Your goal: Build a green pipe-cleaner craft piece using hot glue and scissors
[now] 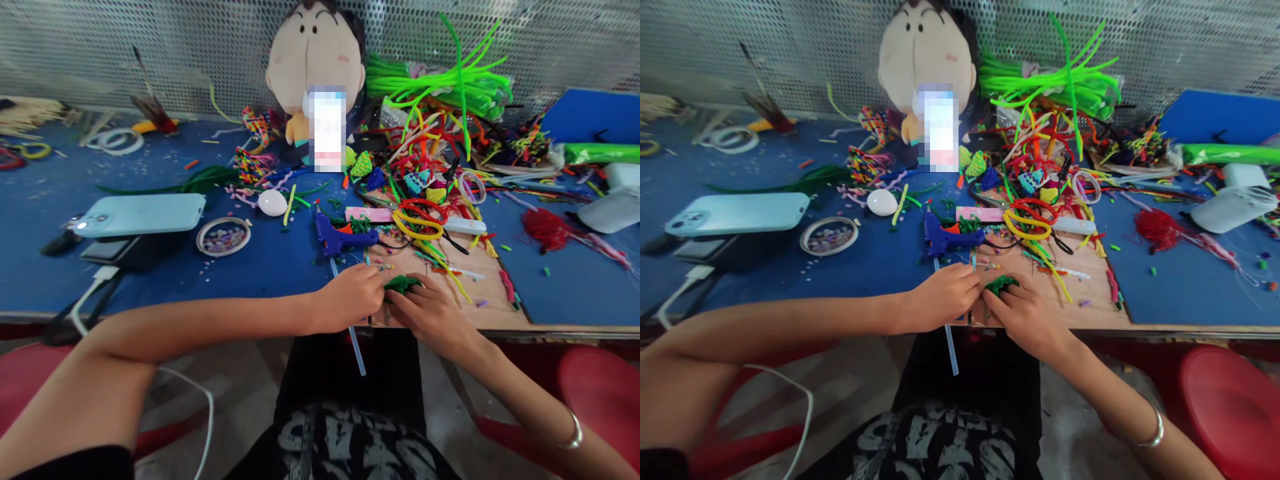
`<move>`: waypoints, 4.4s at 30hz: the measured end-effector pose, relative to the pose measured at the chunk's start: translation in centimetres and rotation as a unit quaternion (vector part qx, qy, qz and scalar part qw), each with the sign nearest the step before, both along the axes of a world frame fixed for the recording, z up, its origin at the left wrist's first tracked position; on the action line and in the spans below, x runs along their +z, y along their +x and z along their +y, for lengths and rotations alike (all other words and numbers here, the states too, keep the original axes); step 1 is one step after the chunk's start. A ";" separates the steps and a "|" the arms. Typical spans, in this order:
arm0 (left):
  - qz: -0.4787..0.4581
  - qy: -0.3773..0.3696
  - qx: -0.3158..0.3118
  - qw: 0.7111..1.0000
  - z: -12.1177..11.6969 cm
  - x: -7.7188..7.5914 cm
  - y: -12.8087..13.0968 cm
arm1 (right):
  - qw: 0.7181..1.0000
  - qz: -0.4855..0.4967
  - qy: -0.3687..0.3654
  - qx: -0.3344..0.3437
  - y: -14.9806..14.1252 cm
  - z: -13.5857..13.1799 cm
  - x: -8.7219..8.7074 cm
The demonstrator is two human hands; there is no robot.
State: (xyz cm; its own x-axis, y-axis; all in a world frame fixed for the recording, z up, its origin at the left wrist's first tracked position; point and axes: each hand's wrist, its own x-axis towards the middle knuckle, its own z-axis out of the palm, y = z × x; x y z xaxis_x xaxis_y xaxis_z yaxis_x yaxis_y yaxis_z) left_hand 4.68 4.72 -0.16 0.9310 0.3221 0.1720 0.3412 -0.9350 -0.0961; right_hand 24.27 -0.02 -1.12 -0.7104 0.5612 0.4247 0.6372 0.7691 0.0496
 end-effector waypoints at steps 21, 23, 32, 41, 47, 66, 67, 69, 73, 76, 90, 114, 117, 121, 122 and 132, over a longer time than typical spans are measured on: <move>-0.027 0.111 -0.019 0.993 -1.9 -0.4 0.7 | 0.999 0.034 0.027 0.002 -0.4 -0.3 -0.3; -0.024 0.097 -0.013 0.995 -1.9 -0.8 0.7 | 1.000 0.010 0.013 0.004 -0.4 -0.2 -0.1; 0.036 -0.031 0.029 0.998 -1.2 -0.3 0.6 | 0.999 -0.015 -0.039 0.018 0.0 0.3 0.6; 0.037 -0.072 -0.001 0.997 0.4 -0.9 0.1 | 0.999 -0.049 -0.006 0.017 -0.6 0.6 1.3; 0.037 -0.072 -0.004 0.997 0.9 -0.9 0.1 | 0.995 -0.095 0.001 0.001 -1.4 0.4 1.4; 0.014 -0.040 -0.011 0.999 1.0 0.0 -0.2 | 0.994 -0.081 -0.076 -0.012 0.3 1.1 1.5; 0.012 -0.035 -0.007 0.999 1.0 -0.1 -0.2 | 0.993 -0.077 -0.088 -0.013 0.6 1.1 1.5; 0.011 -0.030 0.004 0.999 0.8 -0.1 -0.2 | 0.992 -0.067 -0.105 -0.012 1.0 1.1 1.7; 0.005 -0.028 0.006 1.000 0.6 -0.1 -0.2 | 0.993 -0.025 -0.116 -0.026 1.4 1.1 1.7; 0.004 -0.036 0.007 0.999 0.8 -0.1 0.0 | 0.988 -0.004 -0.149 -0.040 1.5 1.0 1.5; -0.224 -0.249 0.110 0.936 1.5 1.1 -0.8 | 0.711 0.438 -0.547 -0.060 1.0 3.5 3.5; 0.001 -0.047 0.022 0.999 0.9 -1.0 -0.9 | 0.937 -0.073 -0.303 -0.160 -1.3 5.7 3.5; -0.007 -0.028 0.015 0.999 0.9 -1.1 -0.9 | 0.931 -0.088 -0.318 -0.157 -1.4 5.8 3.9; 0.002 -0.015 0.008 1.000 0.8 -0.9 -0.7 | 0.933 -0.077 -0.321 -0.141 -1.3 6.0 4.0; 0.007 -0.018 0.007 1.000 0.8 -0.8 -0.7 | 0.934 -0.073 -0.324 -0.136 -1.3 6.0 4.0; -0.007 -0.095 0.049 0.994 2.3 -0.7 1.1 | 0.933 -0.060 -0.342 -0.099 -0.9 6.1 4.5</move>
State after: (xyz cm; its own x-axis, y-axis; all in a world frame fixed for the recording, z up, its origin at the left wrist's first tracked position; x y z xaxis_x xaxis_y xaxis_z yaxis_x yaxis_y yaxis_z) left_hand 5.83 7.00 -0.89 0.8913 0.4392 0.1128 0.4318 -0.8980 0.0849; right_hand 23.38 6.10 3.40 -0.5827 0.7976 -0.1557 0.7920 0.5144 -0.3288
